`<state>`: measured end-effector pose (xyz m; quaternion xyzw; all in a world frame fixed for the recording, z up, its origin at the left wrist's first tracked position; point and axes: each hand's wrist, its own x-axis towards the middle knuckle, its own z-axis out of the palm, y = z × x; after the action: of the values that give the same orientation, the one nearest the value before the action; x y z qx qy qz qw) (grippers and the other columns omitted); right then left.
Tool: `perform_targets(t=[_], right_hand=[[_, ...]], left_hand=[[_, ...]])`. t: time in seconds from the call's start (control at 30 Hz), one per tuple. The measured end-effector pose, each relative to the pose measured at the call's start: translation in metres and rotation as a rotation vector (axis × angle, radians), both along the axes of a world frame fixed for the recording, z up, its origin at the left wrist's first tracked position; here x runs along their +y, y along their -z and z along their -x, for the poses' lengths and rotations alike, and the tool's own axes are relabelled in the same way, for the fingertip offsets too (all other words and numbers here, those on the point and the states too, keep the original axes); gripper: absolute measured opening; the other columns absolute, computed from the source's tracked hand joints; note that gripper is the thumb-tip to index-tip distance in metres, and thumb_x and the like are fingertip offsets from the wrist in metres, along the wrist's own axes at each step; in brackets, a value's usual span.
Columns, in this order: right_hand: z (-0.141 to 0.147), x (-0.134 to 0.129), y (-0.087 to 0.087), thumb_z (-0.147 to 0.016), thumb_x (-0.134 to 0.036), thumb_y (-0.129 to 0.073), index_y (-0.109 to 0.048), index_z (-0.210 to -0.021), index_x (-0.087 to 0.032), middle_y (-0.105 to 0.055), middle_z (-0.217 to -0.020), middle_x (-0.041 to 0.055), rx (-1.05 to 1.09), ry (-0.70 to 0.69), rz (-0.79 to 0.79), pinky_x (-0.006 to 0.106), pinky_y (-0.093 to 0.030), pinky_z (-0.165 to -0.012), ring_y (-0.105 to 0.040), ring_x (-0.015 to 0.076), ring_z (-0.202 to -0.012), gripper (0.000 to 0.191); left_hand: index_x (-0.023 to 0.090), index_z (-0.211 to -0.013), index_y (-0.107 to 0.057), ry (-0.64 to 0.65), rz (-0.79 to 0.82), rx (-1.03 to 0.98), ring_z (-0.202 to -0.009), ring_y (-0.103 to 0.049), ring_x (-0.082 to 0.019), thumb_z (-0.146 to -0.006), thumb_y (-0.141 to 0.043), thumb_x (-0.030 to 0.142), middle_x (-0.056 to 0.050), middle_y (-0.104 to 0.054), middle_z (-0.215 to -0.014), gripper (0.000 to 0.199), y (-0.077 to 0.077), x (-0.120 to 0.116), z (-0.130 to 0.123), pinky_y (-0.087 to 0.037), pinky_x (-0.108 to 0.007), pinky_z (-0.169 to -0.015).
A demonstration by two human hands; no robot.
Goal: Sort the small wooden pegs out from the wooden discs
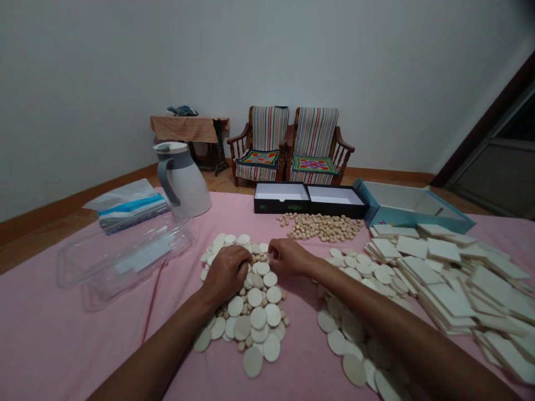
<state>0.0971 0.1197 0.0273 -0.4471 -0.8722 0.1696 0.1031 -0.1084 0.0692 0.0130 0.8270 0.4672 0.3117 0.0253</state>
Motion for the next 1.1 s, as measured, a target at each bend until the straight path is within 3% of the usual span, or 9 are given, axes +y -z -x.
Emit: perform_targets(t=[0.17,0.57,0.73,0.87,0.93,1.03,1.1], right_hand=[[0.018,-0.004,0.005,-0.079,-0.018,-0.057,-0.062,-0.098,-0.014,-0.069,-0.092,0.0099,-0.102,0.041,-0.004,0.025,-0.037,-0.065,-0.062,0.0183,-0.082,0.021],[0.014,-0.008,0.008,-0.080,-0.019,-0.055,-0.059,-0.104,-0.016,-0.064,-0.099,0.0120,-0.158,0.088,-0.045,0.026,-0.040,-0.069,-0.061,0.0212,-0.089,0.025],[-0.009,0.006,-0.010,-0.084,-0.016,-0.050,-0.057,-0.112,-0.013,-0.061,-0.108,0.0179,-0.227,0.259,-0.085,0.032,-0.042,-0.074,-0.060,0.0261,-0.095,0.028],[-0.019,0.018,-0.024,-0.085,-0.007,-0.045,-0.055,-0.116,-0.011,-0.056,-0.115,0.0198,-0.215,0.418,-0.252,0.035,-0.042,-0.080,-0.056,0.0282,-0.104,0.032],[-0.014,0.018,-0.022,-0.082,-0.004,-0.047,-0.059,-0.109,-0.014,-0.058,-0.110,0.0147,-0.137,0.299,-0.257,0.032,-0.041,-0.080,-0.056,0.0243,-0.102,0.031],[-0.001,0.012,-0.009,-0.080,-0.004,-0.050,-0.060,-0.103,-0.018,-0.059,-0.104,0.0077,0.041,-0.055,-0.133,0.026,-0.041,-0.078,-0.056,0.0176,-0.095,0.028],[0.008,0.008,0.001,-0.081,-0.006,-0.051,-0.060,-0.101,-0.017,-0.058,-0.101,0.0057,0.112,-0.199,-0.074,0.024,-0.041,-0.076,-0.056,0.0150,-0.090,0.024]], left_hand=[[0.019,-0.078,-0.063,-0.002,0.002,0.015,-0.081,-0.058,-0.021,-0.073,-0.047,0.005,-0.005,-0.064,-0.079,0.021,-0.002,-0.001,0.000,-0.045,-0.037,-0.080],[0.019,-0.077,-0.063,0.001,-0.011,0.018,-0.081,-0.058,-0.020,-0.071,-0.047,0.005,-0.005,-0.065,-0.079,0.022,-0.001,0.000,0.000,-0.045,-0.037,-0.080],[0.019,-0.077,-0.063,0.006,0.005,0.008,-0.080,-0.059,-0.021,-0.073,-0.047,0.006,-0.005,-0.065,-0.078,0.021,-0.003,-0.001,-0.001,-0.045,-0.037,-0.079],[0.019,-0.077,-0.063,0.005,0.014,0.007,-0.081,-0.059,-0.021,-0.073,-0.047,0.006,-0.005,-0.065,-0.079,0.021,-0.003,-0.001,0.000,-0.044,-0.037,-0.080],[0.019,-0.077,-0.064,0.006,0.019,0.010,-0.081,-0.059,-0.021,-0.073,-0.047,0.005,-0.005,-0.065,-0.079,0.022,-0.002,-0.001,0.001,-0.044,-0.037,-0.080],[0.019,-0.078,-0.063,0.003,0.018,0.013,-0.082,-0.058,-0.021,-0.073,-0.047,0.005,-0.004,-0.065,-0.080,0.022,-0.001,0.000,0.001,-0.043,-0.037,-0.081],[0.019,-0.078,-0.063,-0.001,0.014,0.016,-0.082,-0.058,-0.021,-0.073,-0.047,0.005,-0.004,-0.065,-0.081,0.022,0.000,0.000,0.002,-0.043,-0.037,-0.081]])
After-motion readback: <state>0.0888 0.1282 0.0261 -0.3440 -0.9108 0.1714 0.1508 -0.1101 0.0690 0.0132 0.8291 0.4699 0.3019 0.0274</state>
